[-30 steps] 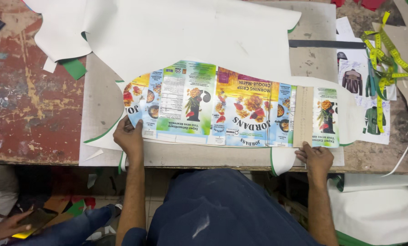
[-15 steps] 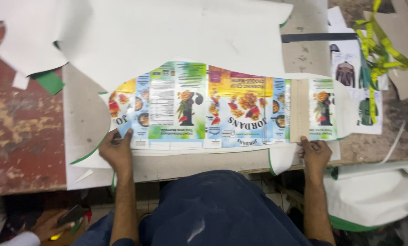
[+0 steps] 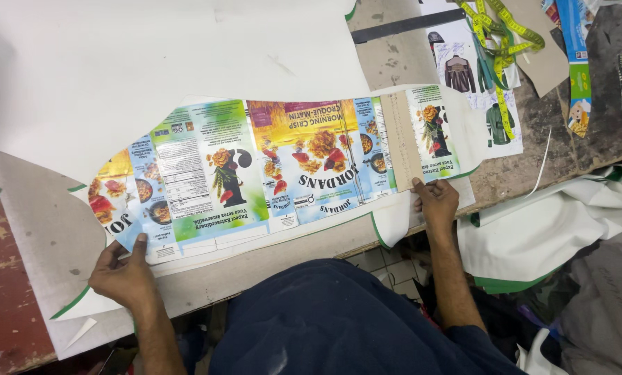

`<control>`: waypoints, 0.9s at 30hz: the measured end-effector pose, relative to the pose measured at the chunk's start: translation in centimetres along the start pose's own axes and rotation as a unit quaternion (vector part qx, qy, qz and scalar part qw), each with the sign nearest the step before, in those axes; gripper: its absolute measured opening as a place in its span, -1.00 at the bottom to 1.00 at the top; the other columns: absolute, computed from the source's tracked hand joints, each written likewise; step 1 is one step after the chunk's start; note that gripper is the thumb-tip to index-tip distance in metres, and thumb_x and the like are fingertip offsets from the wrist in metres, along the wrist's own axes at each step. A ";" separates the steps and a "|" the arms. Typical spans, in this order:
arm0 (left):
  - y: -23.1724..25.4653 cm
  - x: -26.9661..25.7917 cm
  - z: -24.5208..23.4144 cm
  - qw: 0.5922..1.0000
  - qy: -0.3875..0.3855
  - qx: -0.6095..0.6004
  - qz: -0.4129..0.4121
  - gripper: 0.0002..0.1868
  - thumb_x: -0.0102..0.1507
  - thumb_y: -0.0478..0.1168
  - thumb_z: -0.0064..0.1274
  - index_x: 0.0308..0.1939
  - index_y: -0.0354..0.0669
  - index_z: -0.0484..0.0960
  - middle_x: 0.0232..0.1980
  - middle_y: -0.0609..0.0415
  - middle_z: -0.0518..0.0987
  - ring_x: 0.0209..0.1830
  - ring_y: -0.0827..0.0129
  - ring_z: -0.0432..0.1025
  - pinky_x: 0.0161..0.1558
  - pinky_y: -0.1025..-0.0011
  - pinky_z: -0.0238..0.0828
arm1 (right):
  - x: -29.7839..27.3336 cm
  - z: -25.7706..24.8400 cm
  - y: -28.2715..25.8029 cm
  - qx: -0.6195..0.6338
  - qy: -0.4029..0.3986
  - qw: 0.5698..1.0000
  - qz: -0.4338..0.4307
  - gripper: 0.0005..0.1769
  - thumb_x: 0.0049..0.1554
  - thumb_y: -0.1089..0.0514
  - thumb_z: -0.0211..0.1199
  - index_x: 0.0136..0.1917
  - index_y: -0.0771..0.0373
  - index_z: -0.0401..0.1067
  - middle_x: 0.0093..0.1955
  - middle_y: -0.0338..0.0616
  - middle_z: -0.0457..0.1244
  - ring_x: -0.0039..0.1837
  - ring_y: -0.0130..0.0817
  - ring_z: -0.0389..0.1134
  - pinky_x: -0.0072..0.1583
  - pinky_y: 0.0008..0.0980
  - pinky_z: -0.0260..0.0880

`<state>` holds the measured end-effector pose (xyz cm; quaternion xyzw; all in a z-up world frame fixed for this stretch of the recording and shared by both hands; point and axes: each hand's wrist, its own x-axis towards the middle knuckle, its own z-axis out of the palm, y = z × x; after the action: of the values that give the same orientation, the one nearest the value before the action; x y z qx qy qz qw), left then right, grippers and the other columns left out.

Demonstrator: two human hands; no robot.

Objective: The person cuts a white paper sheet with green edges using a utility knife and a metal ruler. They measure and mark the paper, then cut along the marked lines. The person also handles a printed paper sheet, placing it on the table.

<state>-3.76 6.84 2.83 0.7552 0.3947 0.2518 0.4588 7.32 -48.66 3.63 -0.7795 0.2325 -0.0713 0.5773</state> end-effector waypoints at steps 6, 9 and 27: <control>-0.2 0.2 0.4 1.000 -0.003 -0.016 -0.009 -0.70 0.22 -0.43 0.40 -0.03 -0.51 0.67 -0.20 -0.11 0.67 -0.33 0.43 0.56 -0.35 0.52 0.43 | 0.1 0.0 -0.2 -0.016 0.008 1.000 0.007 -0.80 0.17 0.20 0.41 -0.12 0.38 0.46 -0.27 -0.12 0.38 -0.41 -0.55 0.27 -0.38 -0.53 0.26; -0.3 0.4 0.3 1.000 -0.001 0.003 0.000 -0.70 0.22 -0.43 0.41 -0.03 -0.52 0.68 -0.20 -0.11 0.66 -0.34 0.42 0.54 -0.36 0.49 0.40 | 0.2 0.2 -0.1 -0.023 0.011 1.000 0.006 -0.80 0.17 0.20 0.41 -0.12 0.39 0.46 -0.27 -0.12 0.38 -0.40 -0.55 0.28 -0.37 -0.53 0.28; -0.8 0.2 0.6 0.998 -0.012 -0.021 0.052 -0.74 0.22 -0.52 0.37 -0.08 -0.62 0.66 -0.10 -0.21 0.70 -0.26 0.35 0.59 -0.25 0.52 0.47 | -0.1 0.9 -1.4 -0.064 0.030 0.997 0.030 -0.74 0.13 0.18 0.44 -0.17 0.41 0.45 -0.31 -0.09 0.38 -0.41 -0.49 0.35 -0.39 -0.49 0.36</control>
<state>-3.52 6.93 1.89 0.7677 0.3444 0.2747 0.4654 7.93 -47.53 4.72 -0.8052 0.2772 -0.0619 0.5206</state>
